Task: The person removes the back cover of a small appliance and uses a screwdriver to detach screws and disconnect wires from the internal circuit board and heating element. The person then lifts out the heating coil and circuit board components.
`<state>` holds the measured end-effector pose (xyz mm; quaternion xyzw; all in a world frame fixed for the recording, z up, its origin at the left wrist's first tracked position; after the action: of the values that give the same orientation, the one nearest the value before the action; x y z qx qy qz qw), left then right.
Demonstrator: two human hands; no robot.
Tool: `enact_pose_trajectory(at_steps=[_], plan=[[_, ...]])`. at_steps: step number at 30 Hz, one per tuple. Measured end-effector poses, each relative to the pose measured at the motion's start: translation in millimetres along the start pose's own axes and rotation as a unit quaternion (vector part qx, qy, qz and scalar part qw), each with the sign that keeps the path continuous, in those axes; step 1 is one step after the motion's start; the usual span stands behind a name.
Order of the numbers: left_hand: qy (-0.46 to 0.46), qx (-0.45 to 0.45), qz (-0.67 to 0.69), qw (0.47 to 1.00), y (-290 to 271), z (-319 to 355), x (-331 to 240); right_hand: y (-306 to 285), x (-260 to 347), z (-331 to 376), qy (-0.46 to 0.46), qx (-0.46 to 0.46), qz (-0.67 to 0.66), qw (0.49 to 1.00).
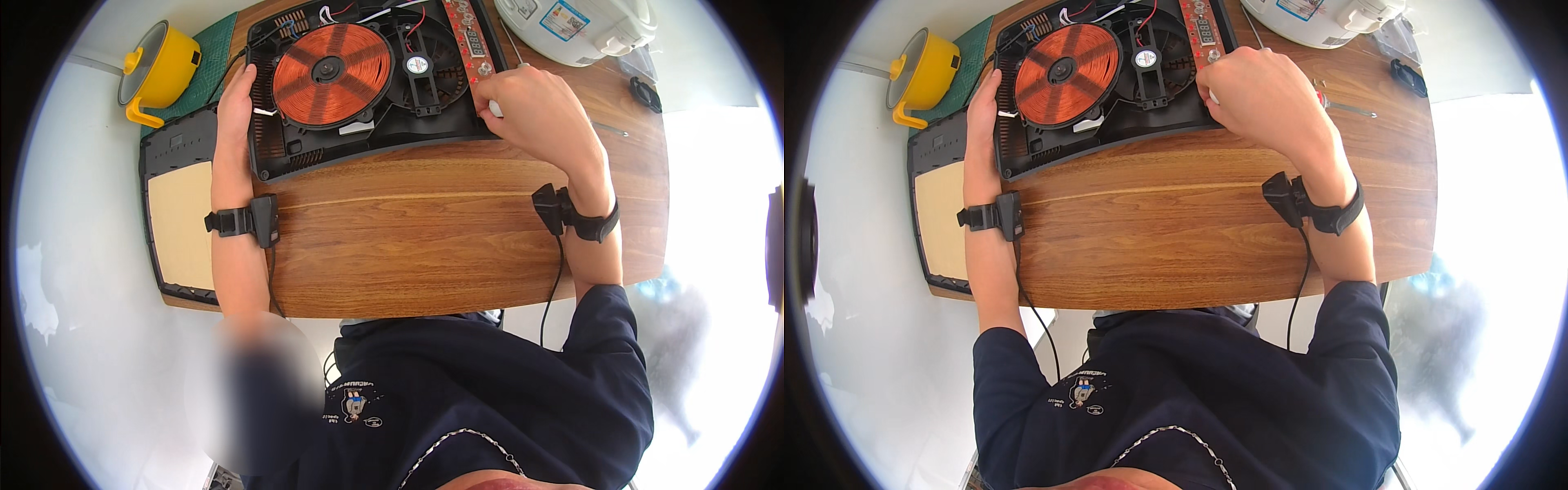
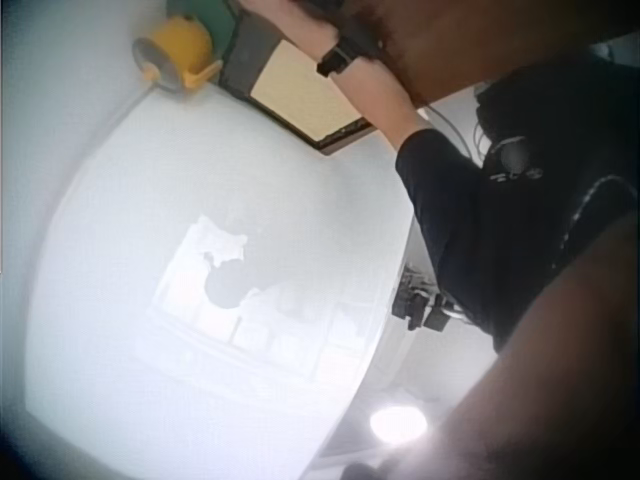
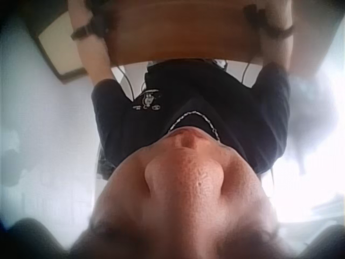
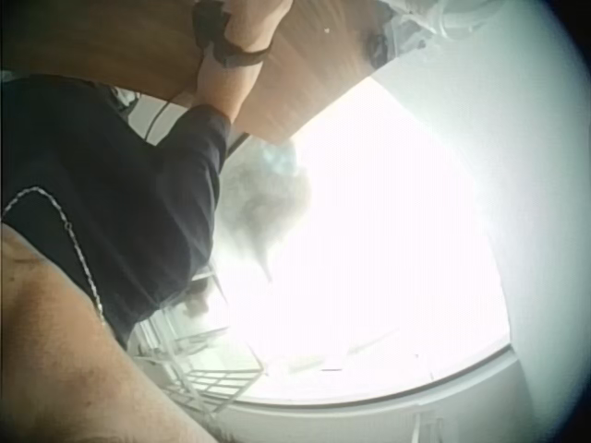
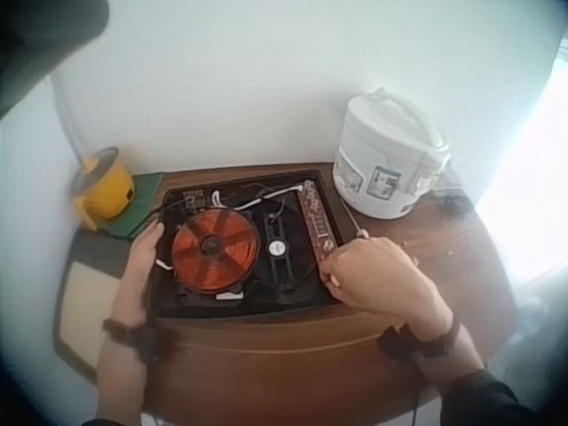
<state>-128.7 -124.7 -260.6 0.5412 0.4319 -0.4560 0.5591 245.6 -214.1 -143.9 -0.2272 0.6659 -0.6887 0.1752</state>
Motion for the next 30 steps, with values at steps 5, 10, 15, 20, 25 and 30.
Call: enact_pose_trajectory(at_steps=[5,10,15,20,25,30], plan=[[0.013,-0.035,-0.050,0.998,11.0,6.0,-11.1,1.6,-5.5,-1.0,0.001,0.010,-0.024,1.000],[-0.001,0.035,0.041,0.999,2.3,-18.7,17.6,-5.9,-17.0,2.9,-0.003,-0.016,-0.079,0.997],[-0.022,0.033,0.034,0.999,8.5,-11.4,12.9,-53.4,-65.6,22.7,0.066,-0.113,-0.201,0.971],[-0.017,0.041,0.017,0.999,11.2,-21.2,12.1,-62.9,-145.7,47.4,0.144,-0.103,-0.097,0.979],[-0.003,0.024,-0.026,0.999,31.5,-19.0,1.0,-28.7,-210.1,52.1,0.259,0.010,-0.087,0.962],[0.009,0.026,-0.029,0.999,30.4,-30.3,8.6,-1.3,-238.7,49.1,0.289,0.070,-0.045,0.954]])
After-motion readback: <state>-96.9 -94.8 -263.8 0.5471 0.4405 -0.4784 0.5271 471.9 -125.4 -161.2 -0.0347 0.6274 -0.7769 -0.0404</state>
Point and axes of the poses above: each hand's wrist, its own z-axis away from the middle knuckle, its own y-axis out of the palm, x = y × z, the point moved 8 cm from there along -z, towards the middle knuckle, and after that the axes turned 6 degrees about x, right-handed, at the moved point
